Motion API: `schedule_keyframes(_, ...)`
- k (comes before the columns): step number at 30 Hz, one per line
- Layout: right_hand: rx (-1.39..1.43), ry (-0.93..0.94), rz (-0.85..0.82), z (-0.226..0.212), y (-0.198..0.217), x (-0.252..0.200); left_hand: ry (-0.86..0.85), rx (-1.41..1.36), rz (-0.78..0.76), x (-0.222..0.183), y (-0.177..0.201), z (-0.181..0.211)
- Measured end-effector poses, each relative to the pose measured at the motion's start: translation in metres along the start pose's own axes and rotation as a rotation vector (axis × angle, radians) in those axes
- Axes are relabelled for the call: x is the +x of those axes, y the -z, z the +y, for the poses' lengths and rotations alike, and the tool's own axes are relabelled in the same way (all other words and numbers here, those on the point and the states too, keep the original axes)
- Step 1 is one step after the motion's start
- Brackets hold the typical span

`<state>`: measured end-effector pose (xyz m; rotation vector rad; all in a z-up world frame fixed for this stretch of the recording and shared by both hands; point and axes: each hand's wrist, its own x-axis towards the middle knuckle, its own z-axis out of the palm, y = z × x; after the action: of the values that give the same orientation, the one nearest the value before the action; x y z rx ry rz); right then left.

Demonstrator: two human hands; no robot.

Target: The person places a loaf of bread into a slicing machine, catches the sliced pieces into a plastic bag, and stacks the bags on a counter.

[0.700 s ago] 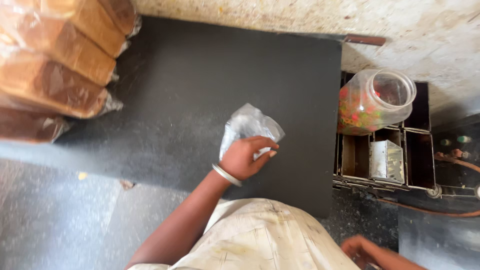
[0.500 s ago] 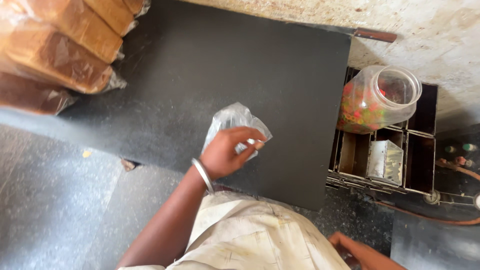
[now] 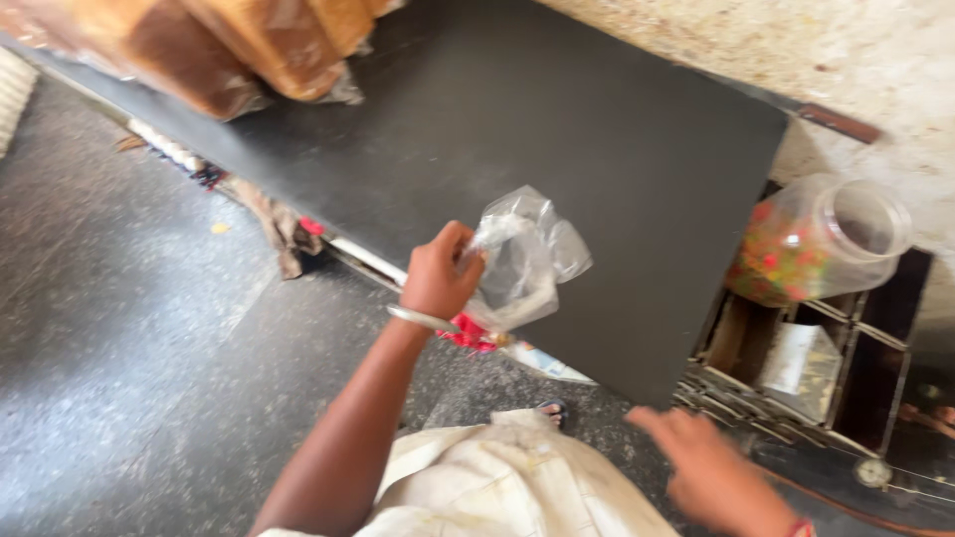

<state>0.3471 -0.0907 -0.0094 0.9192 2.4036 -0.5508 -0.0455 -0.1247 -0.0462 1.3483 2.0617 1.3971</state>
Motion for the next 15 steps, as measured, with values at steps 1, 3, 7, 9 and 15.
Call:
schedule_keyframes(1,0.159,0.042,0.135,-0.02,0.004,0.005,0.068,-0.053,0.007,-0.016,0.016,0.0)
schedule_keyframes(3,0.452,0.122,0.396,-0.049,0.024,0.025,0.175,-0.134,0.028,-0.046,0.036,0.004)
schedule_keyframes(7,0.911,0.423,0.619,-0.174,0.025,0.086,0.026,-0.18,0.044,-0.12,0.103,0.0)
schedule_keyframes(9,0.738,0.278,0.71,-0.24,0.021,0.115,-0.083,-0.106,0.09,-0.155,0.143,-0.01)
schedule_keyframes(15,0.578,0.491,0.96,-0.376,0.004,0.164,0.259,0.263,0.412,-0.244,0.294,-0.072)
